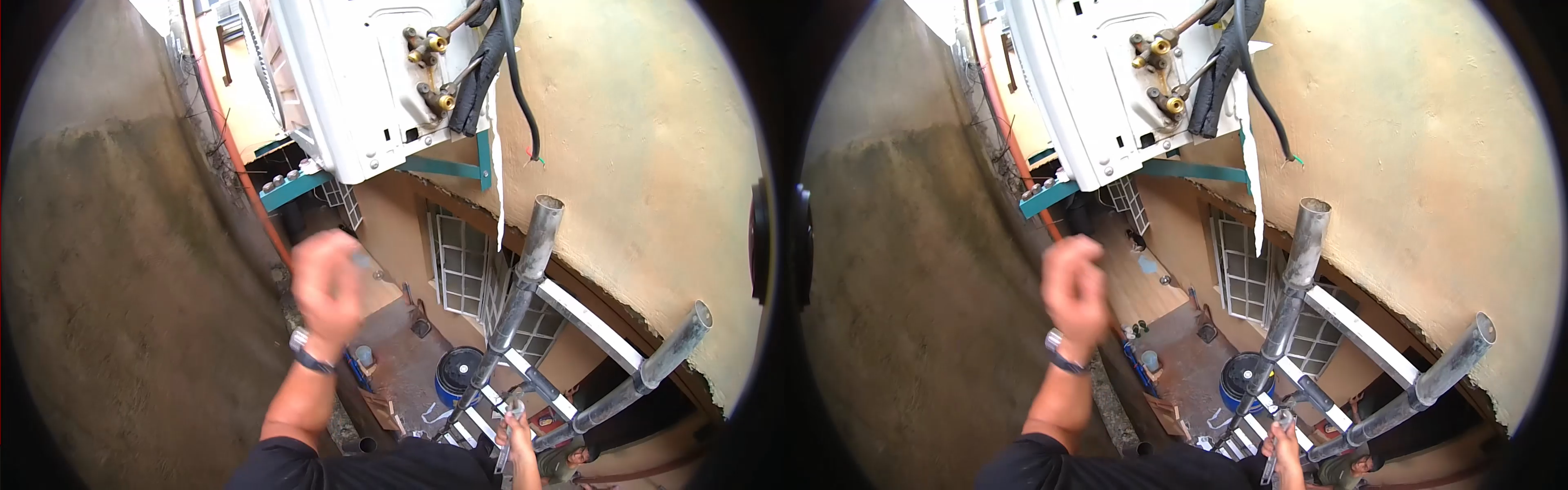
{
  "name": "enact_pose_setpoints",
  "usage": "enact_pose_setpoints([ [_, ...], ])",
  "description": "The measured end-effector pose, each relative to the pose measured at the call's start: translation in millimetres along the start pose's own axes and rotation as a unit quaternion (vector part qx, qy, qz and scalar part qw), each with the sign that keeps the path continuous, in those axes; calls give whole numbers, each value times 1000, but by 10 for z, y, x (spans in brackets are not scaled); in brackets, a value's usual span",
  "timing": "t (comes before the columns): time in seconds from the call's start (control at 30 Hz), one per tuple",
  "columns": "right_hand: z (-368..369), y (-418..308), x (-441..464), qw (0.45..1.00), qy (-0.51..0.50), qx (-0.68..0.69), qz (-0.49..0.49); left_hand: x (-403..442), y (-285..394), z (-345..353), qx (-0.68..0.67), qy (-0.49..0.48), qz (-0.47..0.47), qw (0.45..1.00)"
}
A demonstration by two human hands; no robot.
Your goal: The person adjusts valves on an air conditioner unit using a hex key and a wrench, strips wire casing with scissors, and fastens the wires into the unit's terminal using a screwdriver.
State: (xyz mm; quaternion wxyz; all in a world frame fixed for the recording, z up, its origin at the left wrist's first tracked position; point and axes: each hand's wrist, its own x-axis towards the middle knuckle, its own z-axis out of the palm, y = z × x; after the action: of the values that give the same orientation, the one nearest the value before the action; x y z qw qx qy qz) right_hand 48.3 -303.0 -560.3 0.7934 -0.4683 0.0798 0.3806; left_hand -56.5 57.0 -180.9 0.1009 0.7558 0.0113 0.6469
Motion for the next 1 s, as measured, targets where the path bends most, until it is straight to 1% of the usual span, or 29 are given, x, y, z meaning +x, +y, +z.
enact_pose_setpoints([
  [0.03,-145,34,-43,999,-8,19,32,316,-147,-181,69,78,42,994],
  [0.07,-249,40,-93,997,-18,37,62,602,-250,-344,162,104,74,979],
  [0.1,-283,5,-173,996,-31,11,82,791,-397,-471,214,78,69,971],
  [0.13,-371,50,-194,991,-85,-85,52,945,-521,-585,264,52,64,961],
  [0.2,-325,26,-269,989,-107,-80,59,1095,-830,-685,155,-52,-10,986],
  [0.23,-275,3,-283,989,-107,-81,59,1105,-960,-694,90,-112,-24,989],
  [0.27,-178,-77,-282,989,-110,-47,88,1087,-1020,-700,70,-153,-56,984],
  [0.3,-66,-163,-265,987,-114,-13,114,1054,-1045,-680,62,-159,-66,983],
  [0.33,61,-232,-256,987,-114,-13,112,1012,-1070,-655,53,-167,-77,982],
  [0.4,305,-358,-243,983,-125,-78,109,971,-1055,-611,43,-164,-77,982],
  [0.43,380,-386,-169,976,-162,-100,106,946,-1010,-582,108,-84,-41,990],
  [0.5,812,-588,-250,954,-178,-231,67,813,-883,-586,216,86,14,973],
  [0.53,1063,-693,-331,936,-182,-297,49,601,-757,-573,160,152,5,975],
  [0.57,1218,-705,-262,916,-205,-345,13,260,-643,-553,96,154,-19,983],
  [0.6,1369,-703,-144,891,-227,-393,-25,-240,-549,-454,8,119,-88,989],
  [0.63,1596,-710,-58,849,-225,-464,-115,-798,-459,-295,-53,52,-122,990],
  [0.67,1859,-699,-33,810,-224,-507,-190,-1465,-169,-175,-131,-49,-276,951],
  [0.7,2125,-691,-4,765,-212,-547,-266,-1885,190,-102,-276,-151,-429,847],
  [0.73,2369,-674,6,728,-205,-567,-327,-2340,452,18,-500,-94,-552,661],
  [0.8,2679,-569,151,629,-269,-663,-302,-2789,608,223,-607,-25,-642,467],
  [0.87,2989,-395,76,565,-250,-747,-245,-2953,256,344,-641,51,-621,449],
  [0.93,3113,-100,282,529,-269,-762,-261,-2757,220,198,-614,84,-651,438],
  [0.97,3193,-40,298,505,-281,-783,-228,-2856,144,180,-613,116,-652,431],
  [1.0,3279,-29,214,477,-294,-798,-222,-2914,100,148,-610,152,-652,424],
])
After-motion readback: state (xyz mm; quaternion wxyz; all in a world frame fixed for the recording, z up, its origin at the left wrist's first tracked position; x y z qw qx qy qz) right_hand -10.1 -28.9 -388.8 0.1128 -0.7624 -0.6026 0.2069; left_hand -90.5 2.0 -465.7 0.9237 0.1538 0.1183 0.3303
